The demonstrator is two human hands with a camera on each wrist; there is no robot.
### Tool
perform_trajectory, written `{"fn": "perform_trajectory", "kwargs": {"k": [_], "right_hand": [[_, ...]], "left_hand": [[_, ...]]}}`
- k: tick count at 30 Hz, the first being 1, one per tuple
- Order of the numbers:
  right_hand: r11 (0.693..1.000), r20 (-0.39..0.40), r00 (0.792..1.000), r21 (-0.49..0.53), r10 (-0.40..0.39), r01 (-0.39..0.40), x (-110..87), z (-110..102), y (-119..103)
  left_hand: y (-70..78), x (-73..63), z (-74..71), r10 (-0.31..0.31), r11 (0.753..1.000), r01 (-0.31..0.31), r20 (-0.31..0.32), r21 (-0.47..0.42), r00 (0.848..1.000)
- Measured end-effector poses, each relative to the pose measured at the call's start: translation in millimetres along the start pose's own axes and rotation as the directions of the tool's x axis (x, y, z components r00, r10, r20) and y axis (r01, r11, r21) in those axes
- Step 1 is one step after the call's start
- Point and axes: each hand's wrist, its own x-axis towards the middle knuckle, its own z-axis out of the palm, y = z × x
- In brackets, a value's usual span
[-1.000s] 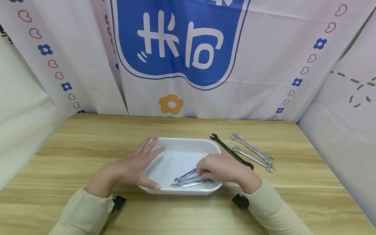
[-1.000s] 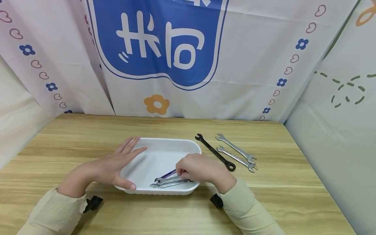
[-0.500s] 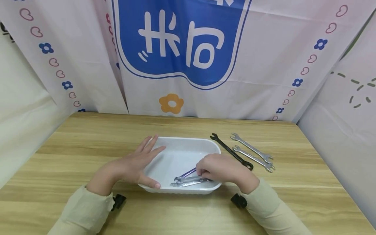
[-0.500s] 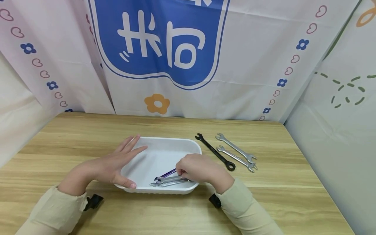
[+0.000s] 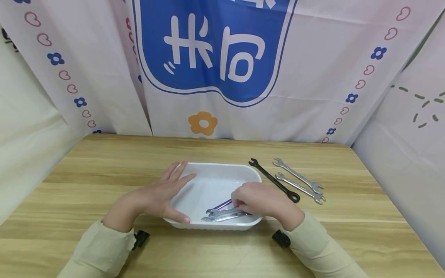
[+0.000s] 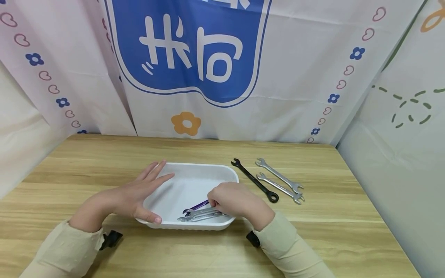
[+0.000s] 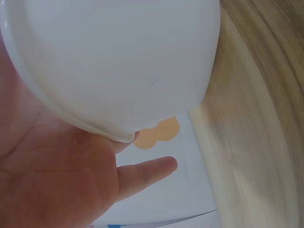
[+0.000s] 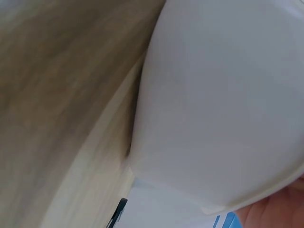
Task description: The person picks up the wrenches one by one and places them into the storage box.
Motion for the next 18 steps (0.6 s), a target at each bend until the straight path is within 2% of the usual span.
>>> {"fn": "perform_trajectory", "kwargs": {"k": [18], "right_hand": [[1.000,0.013,1.000,0.003,0.004,-0.004,-1.8,-1.3,-0.8]], "left_hand": [[0.7,-0.5,1.1,0.001,1.000,-0.001,-0.016,0.005,1.000]]}}
